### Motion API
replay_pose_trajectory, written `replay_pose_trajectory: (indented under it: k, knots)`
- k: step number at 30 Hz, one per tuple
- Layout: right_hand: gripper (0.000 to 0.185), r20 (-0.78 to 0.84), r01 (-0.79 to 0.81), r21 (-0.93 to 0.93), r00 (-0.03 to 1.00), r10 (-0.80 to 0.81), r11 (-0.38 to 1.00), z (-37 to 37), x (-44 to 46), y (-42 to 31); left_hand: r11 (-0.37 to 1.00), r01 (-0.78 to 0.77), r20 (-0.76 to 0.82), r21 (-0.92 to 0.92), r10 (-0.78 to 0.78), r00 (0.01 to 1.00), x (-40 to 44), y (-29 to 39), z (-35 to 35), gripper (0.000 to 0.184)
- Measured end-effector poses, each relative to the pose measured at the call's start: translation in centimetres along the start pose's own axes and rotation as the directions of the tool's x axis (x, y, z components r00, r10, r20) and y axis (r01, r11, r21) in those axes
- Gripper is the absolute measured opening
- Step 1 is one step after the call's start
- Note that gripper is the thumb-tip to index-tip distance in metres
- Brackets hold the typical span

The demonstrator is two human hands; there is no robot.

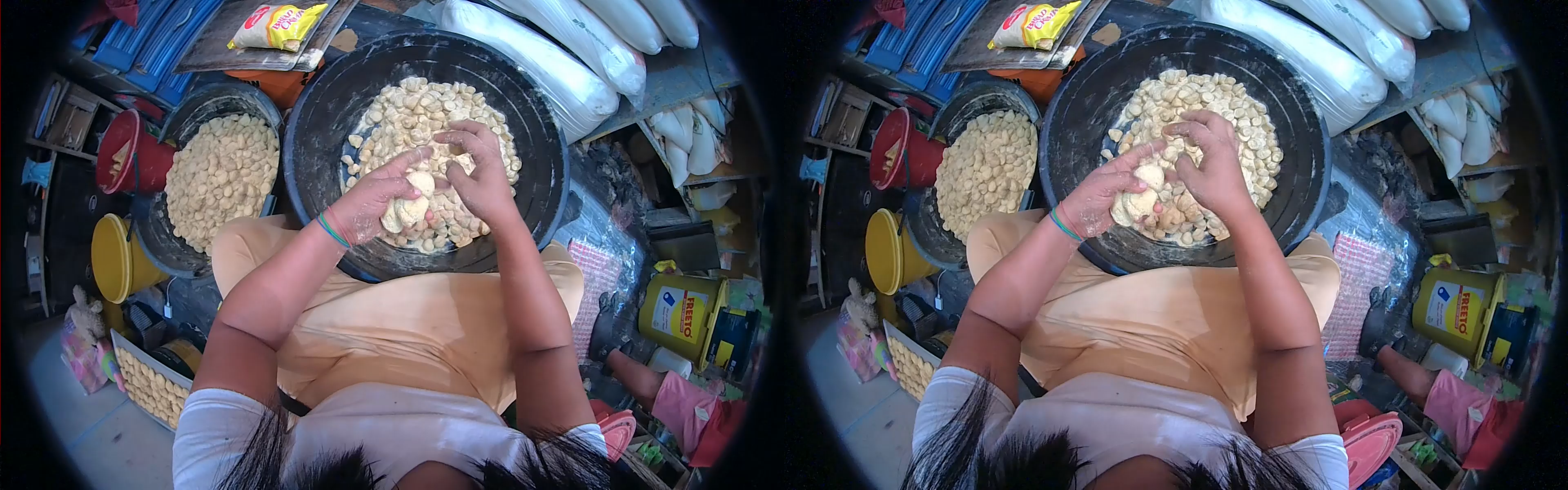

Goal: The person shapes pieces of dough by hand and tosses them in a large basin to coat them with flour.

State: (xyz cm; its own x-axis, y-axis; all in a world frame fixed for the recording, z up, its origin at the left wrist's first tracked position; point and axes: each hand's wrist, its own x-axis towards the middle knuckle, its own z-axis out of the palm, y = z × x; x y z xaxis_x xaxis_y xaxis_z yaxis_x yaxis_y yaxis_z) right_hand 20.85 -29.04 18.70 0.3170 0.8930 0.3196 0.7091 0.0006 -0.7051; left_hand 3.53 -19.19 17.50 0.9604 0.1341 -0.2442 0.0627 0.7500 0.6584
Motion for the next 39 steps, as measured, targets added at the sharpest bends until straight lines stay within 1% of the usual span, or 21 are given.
replay_pose_trajectory:
  k: [3, 4, 7, 8, 11, 12, 15, 16, 19, 20, 21, 23, 24, 26, 27, 29, 30, 32, 36, 38, 39]
  knots:
    - [0.039, 0.236, -0.028, 0.367, 0.970, -0.064, 0.930, -0.9, -0.4, -0.9, 0.988, -0.131, -0.065, 0.084, 0.136, 0.989, 0.0, 0.0, 0.5, 0.087]
    - [0.038, 0.381, -0.111, 0.370, 0.924, -0.042, 0.922, -1.0, -0.7, -1.5, 0.989, -0.124, -0.064, 0.075, 0.129, 0.990, 0.0, -0.1, 0.4, 0.087]
    - [0.035, 0.437, -0.191, 0.336, 0.899, 0.027, 0.922, -0.4, -0.8, -0.7, 0.992, -0.123, -0.077, 0.033, 0.125, 0.989, 0.0, -0.2, 0.6, 0.088]
    - [0.033, 0.340, -0.151, 0.236, 0.938, 0.064, 0.960, -0.2, -0.9, -0.3, 0.991, -0.135, -0.093, 0.009, 0.136, 0.986, -0.1, -0.2, 1.1, 0.088]
    - [0.030, 0.104, -0.045, 0.244, 0.994, 0.020, 0.969, 0.3, -0.8, 0.2, 0.976, -0.171, -0.112, -0.136, 0.156, 0.981, 0.3, -0.1, 0.4, 0.087]
    - [0.031, 0.133, 0.054, 0.246, 0.987, -0.089, 0.968, -0.3, -0.5, -0.5, 0.964, -0.181, -0.113, -0.197, 0.161, 0.980, 0.4, -0.1, 0.1, 0.086]
    - [0.033, 0.462, -0.194, 0.334, 0.887, 0.020, 0.922, -0.8, -0.9, -2.6, 0.969, -0.167, -0.099, -0.180, 0.151, 0.983, 0.1, -0.2, 0.1, 0.079]
    - [0.032, 0.421, -0.173, 0.330, 0.907, 0.019, 0.928, -0.2, -1.2, -2.0, 0.978, -0.157, -0.102, -0.138, 0.144, 0.984, 0.1, -0.1, 0.3, 0.073]
    - [0.029, 0.338, -0.400, 0.559, 0.910, 0.241, 0.727, 0.5, -1.0, -1.0, 0.996, -0.084, -0.133, 0.013, 0.085, 0.987, 0.1, 0.0, 0.4, 0.056]
    - [0.027, 0.337, -0.472, 0.575, 0.881, 0.332, 0.668, 0.1, -0.7, -1.0, 0.996, -0.037, -0.158, 0.079, 0.049, 0.986, 0.1, 0.3, -0.3, 0.050]
    - [0.027, 0.327, -0.479, 0.566, 0.878, 0.350, 0.671, -0.1, -0.6, -1.2, 0.990, 0.012, -0.186, 0.142, 0.015, 0.982, 0.1, 0.3, -0.8, 0.045]
    - [0.028, 0.304, -0.490, 0.547, 0.872, 0.384, 0.678, -0.4, -0.5, -1.5, 0.990, -0.046, -0.230, 0.137, 0.077, 0.970, 0.3, 0.1, -0.9, 0.040]
    - [0.029, 0.338, -0.504, 0.633, 0.863, 0.377, 0.588, -0.2, -0.5, -1.5, 0.988, -0.077, -0.250, 0.136, 0.110, 0.962, 0.4, 0.0, -0.9, 0.037]
    - [0.030, 0.404, -0.521, 0.766, 0.846, 0.349, 0.377, 0.5, -0.7, -1.3, 0.937, -0.146, -0.352, 0.316, 0.258, 0.900, 0.7, -0.3, -0.3, 0.037]
    - [0.030, 0.395, -0.511, 0.748, 0.855, 0.336, 0.424, 0.7, -0.8, -1.3, 0.900, -0.166, -0.391, 0.403, 0.334, 0.858, 0.7, -0.4, -0.2, 0.037]
    - [0.031, 0.379, -0.486, 0.706, 0.874, 0.306, 0.515, 1.2, -1.0, -1.2, 0.736, -0.185, -0.319, 0.651, 0.486, 0.814, 1.0, -0.9, -1.6, 0.037]
    - [0.032, 0.374, -0.492, 0.708, 0.870, 0.322, 0.506, 1.4, -1.0, -1.4, 0.628, -0.185, -0.266, 0.756, 0.553, 0.790, 1.0, -0.7, -1.7, 0.037]
    - [0.033, 0.361, -0.501, 0.713, 0.862, 0.355, 0.491, 1.7, -1.1, -1.7, 0.755, -0.226, -0.245, 0.615, 0.456, 0.855, 0.9, -0.7, -1.2, 0.036]
    - [0.031, 0.357, -0.484, 0.604, 0.874, 0.329, 0.633, 2.1, -1.4, -0.8, 0.884, -0.158, -0.269, 0.441, 0.299, 0.916, 0.3, -0.1, -0.4, 0.029]
    - [0.030, 0.348, -0.414, 0.628, 0.907, 0.239, 0.659, 2.3, -1.6, -0.6, 0.879, -0.204, -0.275, 0.431, 0.343, 0.898, 0.0, 0.0, -0.4, 0.028]
    - [0.029, 0.369, -0.442, 0.658, 0.895, 0.251, 0.609, 2.2, -1.5, -0.7, 0.876, -0.225, -0.278, 0.427, 0.364, 0.889, -0.1, 0.0, -0.4, 0.028]
